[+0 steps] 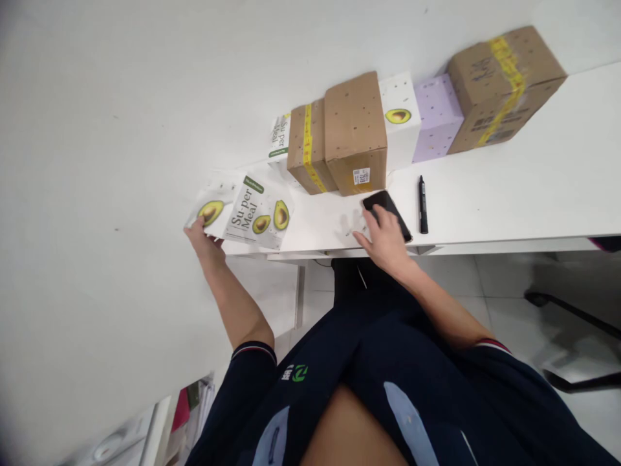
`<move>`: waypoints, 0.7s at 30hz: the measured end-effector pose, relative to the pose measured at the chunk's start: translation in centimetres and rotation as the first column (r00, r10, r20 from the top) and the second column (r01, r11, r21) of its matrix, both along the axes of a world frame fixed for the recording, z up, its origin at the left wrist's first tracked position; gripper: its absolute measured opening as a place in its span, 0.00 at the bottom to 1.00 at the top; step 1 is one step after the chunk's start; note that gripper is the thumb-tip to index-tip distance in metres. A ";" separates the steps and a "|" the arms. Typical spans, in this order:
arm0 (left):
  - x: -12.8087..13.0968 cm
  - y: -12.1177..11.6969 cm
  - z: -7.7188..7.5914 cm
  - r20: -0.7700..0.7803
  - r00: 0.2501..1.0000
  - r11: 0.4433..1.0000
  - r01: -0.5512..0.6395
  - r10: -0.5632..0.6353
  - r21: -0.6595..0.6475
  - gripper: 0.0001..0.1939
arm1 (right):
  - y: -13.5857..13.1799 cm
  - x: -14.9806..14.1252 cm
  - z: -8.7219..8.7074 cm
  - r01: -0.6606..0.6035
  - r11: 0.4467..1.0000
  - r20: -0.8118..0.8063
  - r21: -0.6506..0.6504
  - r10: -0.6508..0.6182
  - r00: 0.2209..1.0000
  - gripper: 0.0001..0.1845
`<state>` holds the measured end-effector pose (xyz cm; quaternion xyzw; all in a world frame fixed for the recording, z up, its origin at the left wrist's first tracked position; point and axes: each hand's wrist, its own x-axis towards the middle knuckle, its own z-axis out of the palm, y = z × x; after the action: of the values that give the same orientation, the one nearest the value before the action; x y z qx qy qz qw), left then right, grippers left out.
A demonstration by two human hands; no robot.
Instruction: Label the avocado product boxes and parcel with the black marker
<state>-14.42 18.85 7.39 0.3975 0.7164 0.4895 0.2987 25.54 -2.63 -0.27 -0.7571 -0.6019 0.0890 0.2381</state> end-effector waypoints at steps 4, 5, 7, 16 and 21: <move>3.0 -3.7 -0.5 0.012 0.999 0.993 0.046 -0.048 0.110 0.26 | 3.9 -3.7 0.4 -0.266 0.964 -0.454 -0.023 0.227 0.861 0.38; 3.4 -4.5 -0.6 0.023 0.999 0.990 0.039 -0.043 0.137 0.27 | 4.9 -4.9 0.2 -0.302 0.950 -0.591 -0.079 0.199 0.782 0.40; 3.8 -5.9 -0.8 0.051 0.998 0.986 0.012 -0.021 0.166 0.29 | 6.6 -7.4 -0.6 -0.378 0.906 -0.811 -0.191 0.071 0.580 0.45; 2.9 -9.6 -1.7 0.129 0.991 0.964 -0.051 0.017 0.262 0.34 | 8.1 -14.1 -2.4 -0.373 0.900 -0.940 -0.225 -0.100 0.326 0.50; 2.9 -10.9 -2.7 0.065 0.998 0.952 -0.025 0.006 0.306 0.34 | 8.8 -15.3 -1.9 -0.367 0.904 -0.944 -0.219 -0.101 0.315 0.49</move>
<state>-11.50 7.93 4.65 0.4177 0.6252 0.6092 0.2520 10.26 6.12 -2.21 -0.5400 -0.3809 0.6502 0.3749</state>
